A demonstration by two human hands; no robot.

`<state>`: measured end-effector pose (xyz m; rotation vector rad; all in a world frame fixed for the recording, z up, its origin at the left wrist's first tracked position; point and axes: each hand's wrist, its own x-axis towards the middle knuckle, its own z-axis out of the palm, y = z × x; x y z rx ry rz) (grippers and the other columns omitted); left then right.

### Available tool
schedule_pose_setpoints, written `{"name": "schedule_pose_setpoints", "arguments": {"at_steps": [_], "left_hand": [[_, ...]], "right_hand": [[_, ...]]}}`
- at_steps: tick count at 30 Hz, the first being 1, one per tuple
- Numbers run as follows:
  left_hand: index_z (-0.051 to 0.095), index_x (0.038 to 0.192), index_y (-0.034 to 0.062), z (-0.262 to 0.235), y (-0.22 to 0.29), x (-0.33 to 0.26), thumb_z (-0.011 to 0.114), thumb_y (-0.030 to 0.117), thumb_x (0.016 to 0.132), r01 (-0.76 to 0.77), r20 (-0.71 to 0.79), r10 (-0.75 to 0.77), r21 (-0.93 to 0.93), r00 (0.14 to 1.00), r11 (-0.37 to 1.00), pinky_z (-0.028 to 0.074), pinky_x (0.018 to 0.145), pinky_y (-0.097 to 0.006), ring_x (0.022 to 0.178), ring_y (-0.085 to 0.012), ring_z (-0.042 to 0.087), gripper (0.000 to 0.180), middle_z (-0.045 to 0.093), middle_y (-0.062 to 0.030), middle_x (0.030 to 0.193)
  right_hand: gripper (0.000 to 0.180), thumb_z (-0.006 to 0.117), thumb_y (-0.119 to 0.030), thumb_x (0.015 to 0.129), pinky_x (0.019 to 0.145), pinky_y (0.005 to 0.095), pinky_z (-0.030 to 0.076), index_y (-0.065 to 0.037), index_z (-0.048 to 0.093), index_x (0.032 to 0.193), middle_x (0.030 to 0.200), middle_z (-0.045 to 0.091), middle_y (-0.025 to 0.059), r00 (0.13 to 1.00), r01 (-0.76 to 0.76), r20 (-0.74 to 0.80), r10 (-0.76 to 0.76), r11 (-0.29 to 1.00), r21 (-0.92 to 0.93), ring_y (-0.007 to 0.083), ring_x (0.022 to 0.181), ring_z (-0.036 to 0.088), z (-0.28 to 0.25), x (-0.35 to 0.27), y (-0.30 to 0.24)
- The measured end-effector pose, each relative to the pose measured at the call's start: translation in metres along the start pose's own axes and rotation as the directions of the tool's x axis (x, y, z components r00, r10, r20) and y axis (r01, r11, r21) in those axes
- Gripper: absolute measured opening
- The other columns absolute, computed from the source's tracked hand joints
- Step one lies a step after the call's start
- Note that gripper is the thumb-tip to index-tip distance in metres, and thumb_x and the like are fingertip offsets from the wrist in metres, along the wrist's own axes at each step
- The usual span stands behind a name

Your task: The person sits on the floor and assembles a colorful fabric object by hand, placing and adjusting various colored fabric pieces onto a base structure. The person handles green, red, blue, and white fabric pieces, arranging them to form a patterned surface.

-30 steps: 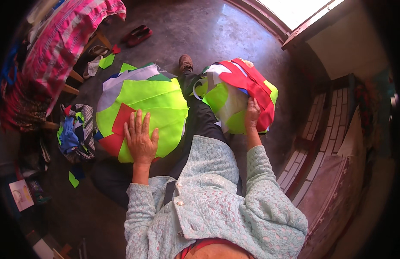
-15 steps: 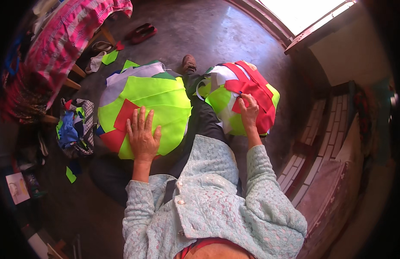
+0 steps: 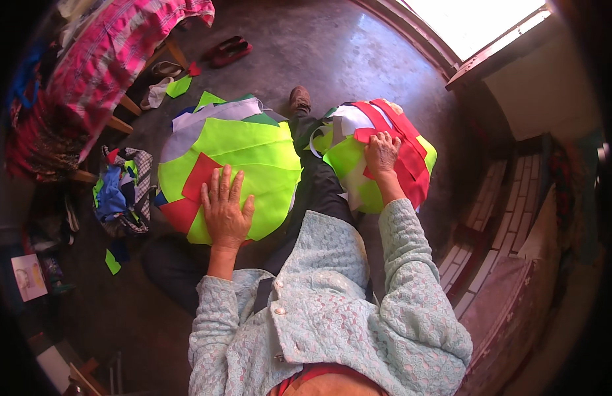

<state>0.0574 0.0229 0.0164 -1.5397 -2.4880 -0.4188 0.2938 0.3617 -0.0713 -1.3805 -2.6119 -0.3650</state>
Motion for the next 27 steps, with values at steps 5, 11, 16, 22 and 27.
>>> {"name": "schedule_pose_setpoints", "arguments": {"at_steps": [5,11,16,22,27], "left_hand": [[0.050,0.139,0.0142,-0.001,0.001,0.000,0.054,0.037,0.091,0.003,0.002,-0.003,-0.013,1.000,1.000,0.023,0.114,-0.051,0.141,-0.0295,0.033,0.053,0.037,-0.0079,0.151],[0.052,0.137,0.0146,0.001,0.001,0.000,0.057,0.037,0.090,0.014,-0.009,-0.015,-0.024,1.000,1.000,0.022,0.114,-0.052,0.140,-0.0295,0.033,0.053,0.038,-0.0076,0.151],[0.052,0.137,0.0146,0.002,0.001,-0.001,0.057,0.037,0.089,0.013,-0.016,-0.013,-0.032,1.000,0.999,0.022,0.114,-0.052,0.140,-0.0293,0.033,0.053,0.038,-0.0075,0.151],[0.053,0.136,0.0147,0.002,0.000,-0.001,0.058,0.038,0.089,0.011,-0.012,-0.011,-0.041,1.000,0.999,0.021,0.115,-0.052,0.141,-0.0292,0.031,0.053,0.038,-0.0076,0.151],[0.052,0.137,0.0146,0.001,0.000,-0.002,0.058,0.038,0.089,0.016,-0.018,-0.017,-0.035,1.000,0.999,0.022,0.114,-0.052,0.141,-0.0292,0.031,0.053,0.038,-0.0075,0.151]], "right_hand": [[0.016,0.061,-0.024,0.082,0.096,0.0492,0.037,-0.009,0.068,0.081,0.090,0.069,0.0067,0.986,-0.066,-0.144,0.089,0.985,0.157,0.0206,0.095,0.064,0.011,0.007,0.011],[0.034,0.067,-0.036,0.089,0.061,0.0313,0.047,-0.005,0.072,0.099,0.072,0.070,0.0063,0.855,-0.377,0.139,0.500,0.414,0.829,0.0127,0.065,0.062,-0.016,0.009,0.029],[0.035,0.068,-0.039,0.089,0.056,0.0280,0.042,-0.004,0.072,0.088,0.062,0.061,-0.0019,0.891,-0.350,0.203,0.406,0.330,0.877,0.0070,0.059,0.054,-0.014,0.010,0.043],[0.037,0.067,-0.039,0.090,0.050,0.0248,0.036,-0.006,0.066,0.073,0.058,0.052,-0.0055,0.889,-0.356,0.255,0.381,0.223,0.907,0.0035,0.054,0.045,-0.015,0.009,0.020],[0.029,0.068,-0.032,0.090,0.052,0.0233,0.038,-0.004,0.073,0.085,0.064,0.058,-0.0052,0.874,-0.311,0.242,0.422,0.101,0.945,0.0036,0.057,0.048,-0.020,0.010,0.010]]}}
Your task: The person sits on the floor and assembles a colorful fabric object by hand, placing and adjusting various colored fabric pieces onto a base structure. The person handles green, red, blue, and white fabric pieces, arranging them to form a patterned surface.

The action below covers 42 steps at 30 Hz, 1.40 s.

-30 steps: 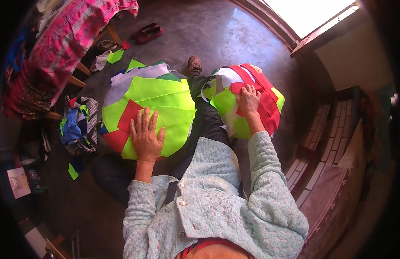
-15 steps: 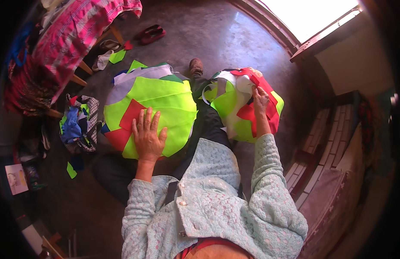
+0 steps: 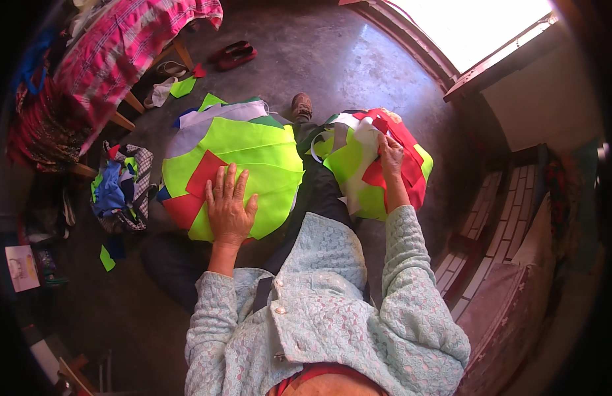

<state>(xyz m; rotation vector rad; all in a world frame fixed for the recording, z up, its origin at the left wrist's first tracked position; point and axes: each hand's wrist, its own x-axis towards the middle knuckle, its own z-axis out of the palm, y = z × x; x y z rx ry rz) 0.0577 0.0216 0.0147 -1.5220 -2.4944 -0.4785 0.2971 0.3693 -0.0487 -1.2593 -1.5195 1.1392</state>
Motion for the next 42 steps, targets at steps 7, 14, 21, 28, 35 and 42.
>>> {"name": "schedule_pose_setpoints", "arguments": {"at_steps": [7,14,21,28,35,42], "left_hand": [[0.052,0.137,0.0148,0.000,0.001,0.001,0.057,0.038,0.090,0.004,0.000,-0.004,-0.012,1.000,1.000,0.021,0.115,-0.052,0.141,-0.0290,0.031,0.053,0.038,-0.0073,0.151],[0.053,0.137,0.0148,0.000,0.001,0.000,0.057,0.038,0.090,0.007,-0.002,-0.007,-0.006,1.000,1.000,0.021,0.115,-0.052,0.141,-0.0285,0.032,0.052,0.038,-0.0070,0.151],[0.052,0.137,0.0153,0.000,0.001,0.000,0.057,0.038,0.090,0.007,0.001,-0.007,0.002,1.000,1.000,0.021,0.115,-0.052,0.141,-0.0284,0.032,0.052,0.038,-0.0069,0.151],[0.051,0.138,0.0151,-0.001,0.000,-0.001,0.055,0.038,0.091,0.003,-0.004,-0.003,0.013,1.000,1.000,0.021,0.115,-0.051,0.141,-0.0284,0.032,0.053,0.038,-0.0071,0.151],[0.052,0.137,0.0147,0.001,0.000,-0.001,0.055,0.038,0.091,-0.008,-0.020,0.008,0.005,1.000,1.000,0.022,0.115,-0.051,0.141,-0.0284,0.032,0.052,0.039,-0.0074,0.151],[0.051,0.135,0.0100,0.001,-0.005,-0.003,0.056,0.039,0.092,-0.029,-0.050,0.022,-0.138,0.998,0.990,0.022,0.114,-0.053,0.140,-0.0298,0.032,0.052,0.040,-0.0105,0.149]], "right_hand": [[0.020,0.074,-0.022,0.086,0.058,0.0206,0.042,-0.003,0.074,0.089,0.075,0.066,-0.0048,0.991,-0.116,0.082,0.107,0.987,0.113,0.0024,0.065,0.055,-0.013,0.004,0.021],[0.016,0.074,-0.017,0.086,0.061,0.0203,0.044,-0.001,0.072,0.090,0.079,0.068,-0.0033,0.984,-0.152,0.123,0.129,0.968,0.200,0.0032,0.068,0.057,-0.008,0.002,0.026],[0.016,0.074,-0.015,0.087,0.063,0.0206,0.046,-0.002,0.071,0.095,0.084,0.068,-0.0024,0.986,-0.135,0.131,0.106,0.962,0.239,0.0047,0.069,0.058,-0.013,-0.003,0.035],[0.010,0.065,-0.016,0.094,0.069,0.0198,0.043,-0.007,0.068,0.094,0.086,0.063,-0.0067,1.000,-0.015,-0.008,0.019,0.935,0.354,0.0021,0.077,0.053,-0.026,-0.005,0.012],[0.010,0.060,-0.017,0.097,0.066,0.0190,0.040,-0.010,0.063,0.092,0.084,0.058,-0.0096,0.994,0.098,-0.007,-0.105,0.898,0.428,0.0006,0.075,0.049,-0.026,-0.024,-0.049],[0.012,0.063,-0.013,0.093,0.064,0.0282,0.045,-0.003,0.060,0.098,0.070,0.057,0.0104,0.954,0.289,0.082,-0.290,0.957,0.022,0.0103,0.068,0.053,0.023,-0.109,-0.065]]}}
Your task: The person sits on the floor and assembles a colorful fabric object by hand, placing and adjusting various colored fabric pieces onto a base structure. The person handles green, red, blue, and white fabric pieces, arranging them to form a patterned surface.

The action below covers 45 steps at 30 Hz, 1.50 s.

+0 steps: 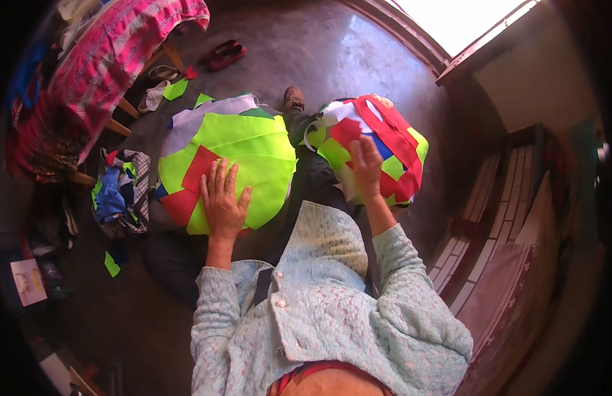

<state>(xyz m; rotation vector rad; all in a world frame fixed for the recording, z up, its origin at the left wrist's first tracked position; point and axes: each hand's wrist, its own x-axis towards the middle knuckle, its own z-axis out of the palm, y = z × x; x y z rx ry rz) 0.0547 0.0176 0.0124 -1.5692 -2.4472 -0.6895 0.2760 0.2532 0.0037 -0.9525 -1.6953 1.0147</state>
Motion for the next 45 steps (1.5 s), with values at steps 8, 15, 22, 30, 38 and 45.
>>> {"name": "schedule_pose_setpoints", "arguments": {"at_steps": [8,15,22,30,38,45], "left_hand": [[0.058,0.124,0.0038,-0.027,0.048,-0.015,0.063,0.033,0.092,0.235,0.127,-0.198,-0.603,0.972,0.762,0.045,0.093,-0.038,0.106,-0.0272,0.060,0.044,0.061,-0.0148,0.121],[0.057,0.121,-0.0017,-0.015,0.065,-0.028,0.061,0.042,0.094,0.602,0.605,-0.173,-0.635,0.778,0.485,0.054,0.065,-0.031,0.071,-0.0199,0.065,0.052,0.067,-0.0130,0.094],[0.059,0.117,-0.0027,0.005,0.060,-0.048,0.067,0.029,0.091,0.741,0.734,-0.120,-0.644,0.668,0.189,0.053,0.067,-0.024,0.082,-0.0106,0.063,0.042,0.066,-0.0069,0.093],[0.065,0.104,-0.0002,0.024,0.050,-0.066,0.067,0.002,0.083,0.753,0.747,-0.103,-0.656,0.656,0.040,0.050,0.069,-0.023,0.082,-0.0073,0.060,0.021,0.066,-0.0015,0.091],[0.066,0.103,0.0000,0.028,0.053,-0.066,0.062,-0.002,0.077,0.617,0.635,-0.056,-0.721,0.770,0.317,0.050,0.081,-0.025,0.088,-0.0101,0.061,0.026,0.066,-0.0037,0.095],[0.063,0.104,-0.0016,0.016,0.056,-0.062,0.059,-0.007,0.075,0.514,0.548,-0.020,-0.772,0.837,0.374,0.053,0.082,-0.027,0.090,-0.0132,0.065,0.030,0.068,-0.0060,0.097]], "right_hand": [[0.020,0.069,-0.007,0.082,0.082,0.0388,0.051,-0.004,0.063,0.101,0.099,0.069,0.0110,0.872,0.423,0.342,-0.350,0.890,-0.169,0.0299,0.091,0.067,0.018,-0.082,-0.021],[0.019,0.070,-0.011,0.081,0.084,0.0385,0.050,-0.005,0.064,0.099,0.100,0.070,0.0085,0.796,0.459,0.462,-0.391,0.888,-0.040,0.0265,0.096,0.067,0.018,-0.118,-0.036],[0.017,0.072,-0.014,0.080,0.076,0.0357,0.052,-0.008,0.067,0.095,0.099,0.070,0.0081,0.695,0.455,0.615,-0.371,0.890,0.024,0.0251,0.093,0.068,0.020,-0.126,-0.041],[0.022,0.070,-0.013,0.082,0.086,0.0400,0.050,-0.007,0.065,0.102,0.107,0.067,0.0135,0.921,0.343,0.306,-0.241,0.875,-0.342,0.0325,0.099,0.063,0.013,-0.060,0.016],[0.051,0.074,-0.031,0.080,0.094,0.0434,0.044,-0.011,0.058,0.124,0.117,0.063,0.0116,0.904,0.013,0.360,0.232,0.825,-0.565,0.0308,0.109,0.057,0.014,-0.042,0.099],[0.031,0.074,-0.024,0.080,0.079,0.0369,0.052,-0.006,0.069,0.105,0.094,0.070,0.0140,0.895,-0.095,0.347,0.280,0.881,-0.464,0.0261,0.087,0.067,0.010,-0.029,0.074]]}}
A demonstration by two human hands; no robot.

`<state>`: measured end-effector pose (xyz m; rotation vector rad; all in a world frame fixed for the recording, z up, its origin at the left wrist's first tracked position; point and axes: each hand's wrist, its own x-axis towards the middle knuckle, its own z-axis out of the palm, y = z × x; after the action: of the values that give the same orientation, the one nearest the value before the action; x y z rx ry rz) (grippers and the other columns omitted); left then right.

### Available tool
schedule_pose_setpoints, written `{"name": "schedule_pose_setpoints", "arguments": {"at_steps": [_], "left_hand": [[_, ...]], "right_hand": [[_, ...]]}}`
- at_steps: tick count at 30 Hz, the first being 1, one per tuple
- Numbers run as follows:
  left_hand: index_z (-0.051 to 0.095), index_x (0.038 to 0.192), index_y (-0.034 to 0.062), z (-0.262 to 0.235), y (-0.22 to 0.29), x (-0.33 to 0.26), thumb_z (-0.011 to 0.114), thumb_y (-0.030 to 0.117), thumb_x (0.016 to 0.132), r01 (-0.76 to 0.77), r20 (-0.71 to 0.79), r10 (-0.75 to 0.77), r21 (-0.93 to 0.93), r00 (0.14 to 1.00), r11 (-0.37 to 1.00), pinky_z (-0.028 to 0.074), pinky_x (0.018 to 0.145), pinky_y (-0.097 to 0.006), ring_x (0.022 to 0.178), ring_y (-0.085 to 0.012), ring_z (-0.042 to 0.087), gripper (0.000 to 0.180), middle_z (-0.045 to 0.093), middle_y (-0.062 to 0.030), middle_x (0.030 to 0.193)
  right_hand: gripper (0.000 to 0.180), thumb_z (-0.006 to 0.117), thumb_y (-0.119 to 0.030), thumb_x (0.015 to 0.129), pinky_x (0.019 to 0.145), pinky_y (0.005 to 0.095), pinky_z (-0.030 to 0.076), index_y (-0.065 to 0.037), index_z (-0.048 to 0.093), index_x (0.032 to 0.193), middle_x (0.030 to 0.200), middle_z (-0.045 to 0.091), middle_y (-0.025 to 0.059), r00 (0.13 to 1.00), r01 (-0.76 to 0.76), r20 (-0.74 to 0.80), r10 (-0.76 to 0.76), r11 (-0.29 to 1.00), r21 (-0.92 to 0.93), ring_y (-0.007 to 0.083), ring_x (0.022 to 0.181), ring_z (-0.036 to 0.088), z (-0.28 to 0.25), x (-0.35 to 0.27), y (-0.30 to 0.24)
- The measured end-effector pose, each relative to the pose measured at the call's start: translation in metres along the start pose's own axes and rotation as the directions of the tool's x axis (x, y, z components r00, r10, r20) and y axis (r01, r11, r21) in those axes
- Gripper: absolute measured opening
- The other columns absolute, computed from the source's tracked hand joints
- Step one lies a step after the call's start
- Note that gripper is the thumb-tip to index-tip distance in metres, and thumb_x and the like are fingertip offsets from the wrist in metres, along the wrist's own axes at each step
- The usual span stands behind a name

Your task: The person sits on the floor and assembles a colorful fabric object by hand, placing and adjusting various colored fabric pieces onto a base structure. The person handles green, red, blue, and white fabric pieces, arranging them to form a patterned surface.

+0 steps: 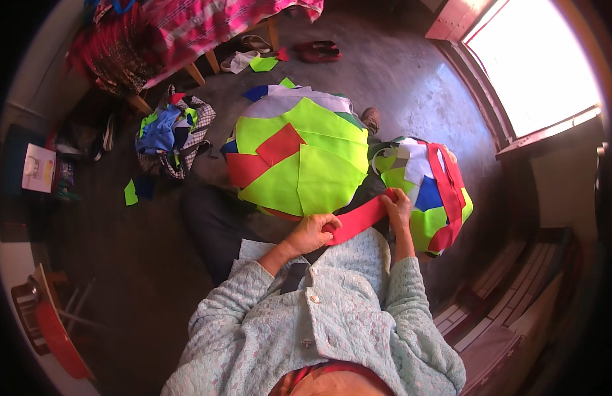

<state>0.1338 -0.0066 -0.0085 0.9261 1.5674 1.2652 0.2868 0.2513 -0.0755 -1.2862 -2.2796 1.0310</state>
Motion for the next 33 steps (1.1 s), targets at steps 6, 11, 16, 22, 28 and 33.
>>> {"name": "schedule_pose_setpoints", "arguments": {"at_steps": [6,11,16,22,28,33], "left_hand": [[0.063,0.101,-0.0018,-0.006,0.020,-0.005,0.058,-0.008,0.075,-0.041,-0.032,0.039,-0.058,0.999,0.997,0.053,0.079,-0.028,0.086,-0.0146,0.066,0.027,0.068,-0.0077,0.091],[0.061,0.108,0.0000,-0.025,0.033,-0.022,0.056,-0.009,0.083,0.000,-0.006,-0.001,-0.173,1.000,0.985,0.053,0.079,-0.025,0.088,-0.0100,0.064,0.027,0.067,-0.0036,0.095],[0.063,0.110,0.0020,-0.064,0.055,-0.050,0.055,-0.006,0.085,-0.056,-0.191,0.004,-0.269,0.982,0.961,0.050,0.073,-0.021,0.085,-0.0047,0.060,0.028,0.064,0.0015,0.093],[0.062,0.112,0.0017,-0.110,0.056,-0.067,0.057,-0.001,0.079,-0.058,-0.458,-0.024,-0.163,0.889,0.985,0.044,0.064,-0.018,0.070,0.0000,0.050,0.034,0.062,0.0022,0.099],[0.062,0.110,0.0001,-0.145,0.067,-0.056,0.057,-0.001,0.078,-0.067,-0.530,0.086,0.056,0.844,0.996,0.047,0.072,-0.022,0.078,-0.0070,0.057,0.033,0.065,-0.0047,0.100],[0.063,0.106,-0.0026,-0.190,0.079,-0.010,0.055,-0.003,0.075,-0.014,-0.564,0.136,0.216,0.815,0.976,0.052,0.081,-0.030,0.091,-0.0198,0.067,0.032,0.070,-0.0145,0.100]], "right_hand": [[0.016,0.073,-0.009,0.081,0.064,0.0250,0.048,0.000,0.068,0.093,0.077,0.066,-0.0002,0.996,0.084,-0.065,-0.068,0.955,0.284,0.0072,0.070,0.058,-0.034,0.003,-0.003],[0.008,0.068,-0.002,0.088,0.073,0.0188,0.045,-0.002,0.065,0.095,0.086,0.065,-0.0032,0.994,-0.004,0.083,-0.065,0.761,0.648,0.0035,0.079,0.057,-0.062,-0.010,-0.039],[0.012,0.068,0.000,0.088,0.076,0.0193,0.046,-0.003,0.064,0.099,0.090,0.065,-0.0023,0.978,-0.032,0.161,-0.134,0.663,0.748,0.0053,0.081,0.059,-0.059,-0.022,-0.083],[0.014,0.066,0.002,0.088,0.078,0.0207,0.046,-0.003,0.064,0.101,0.092,0.065,-0.0006,0.954,-0.036,0.196,-0.228,0.561,0.827,0.0060,0.084,0.059,-0.018,-0.022,-0.117],[0.010,0.064,0.001,0.090,0.078,0.0205,0.046,-0.001,0.063,0.100,0.093,0.065,-0.0007,0.951,0.043,0.152,-0.269,0.603,0.796,0.0062,0.084,0.059,0.001,0.006,-0.149],[0.007,0.066,-0.001,0.090,0.077,0.0201,0.045,-0.001,0.064,0.096,0.088,0.063,-0.0020,0.949,0.136,0.063,-0.309,0.583,0.801,0.0063,0.083,0.057,0.026,0.062,-0.177]]}}
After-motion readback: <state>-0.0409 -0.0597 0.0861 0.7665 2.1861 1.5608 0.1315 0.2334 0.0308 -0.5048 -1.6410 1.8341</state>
